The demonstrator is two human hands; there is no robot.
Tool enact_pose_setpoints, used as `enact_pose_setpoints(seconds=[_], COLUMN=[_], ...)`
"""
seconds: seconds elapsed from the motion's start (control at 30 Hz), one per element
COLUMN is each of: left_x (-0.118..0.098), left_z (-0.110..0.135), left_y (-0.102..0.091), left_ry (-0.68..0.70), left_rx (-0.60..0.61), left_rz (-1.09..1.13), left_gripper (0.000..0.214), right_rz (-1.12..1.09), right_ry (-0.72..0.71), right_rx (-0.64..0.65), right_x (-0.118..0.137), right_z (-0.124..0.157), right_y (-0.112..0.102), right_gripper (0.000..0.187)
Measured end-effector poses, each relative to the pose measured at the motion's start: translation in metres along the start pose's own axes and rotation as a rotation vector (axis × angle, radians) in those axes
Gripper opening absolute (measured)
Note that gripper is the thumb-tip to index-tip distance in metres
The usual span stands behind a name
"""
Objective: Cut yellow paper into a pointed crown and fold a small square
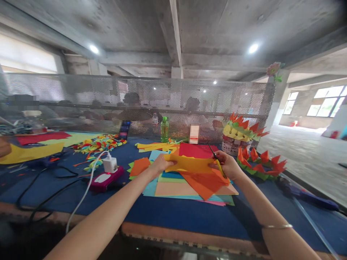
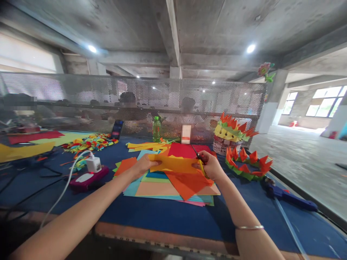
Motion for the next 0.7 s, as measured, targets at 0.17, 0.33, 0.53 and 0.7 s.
enact_pose_setpoints(seconds=[0.17,0.33,0.53,0.7], left_x=[0.0026,0.0057,0.0072,0.0083], left_z=[0.0026,0.0009,-0.0020,-0.0017], left_y=[0.0011,0.0003,-0.0009,0.0002], left_ry=[-0.009,0.025,0.053,0.033], left_rx=[0.064,0.087,0.087,0.069], left_rz=[-0.028,-0.073,-0.129,-0.106], left_gripper=[0.034,0.036,0.027,0.022], right_rz=[0.013,0.048,0.060,0.064], right_ry=[0.052,0.034,0.011,0.016], right_rx=[0.024,0.042,0.045,0.019], right_x=[0.0031,0.0027,0.0011,0.0000], right_z=[0.0032,0.0052,0.0065,0.0055], right_y=[0.0039,0.0061,0.0076,0.0060], right_gripper=[0.052,0.055,0.052,0.048])
Point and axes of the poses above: each hand's wrist, its own z-axis away from the middle knuckle, its own y-axis out of the palm, x = y × z, the point moved 4 cm from there along -z, towards the middle knuckle, and after that the axes turned 14 degrees about -x, right-handed, at the moved point
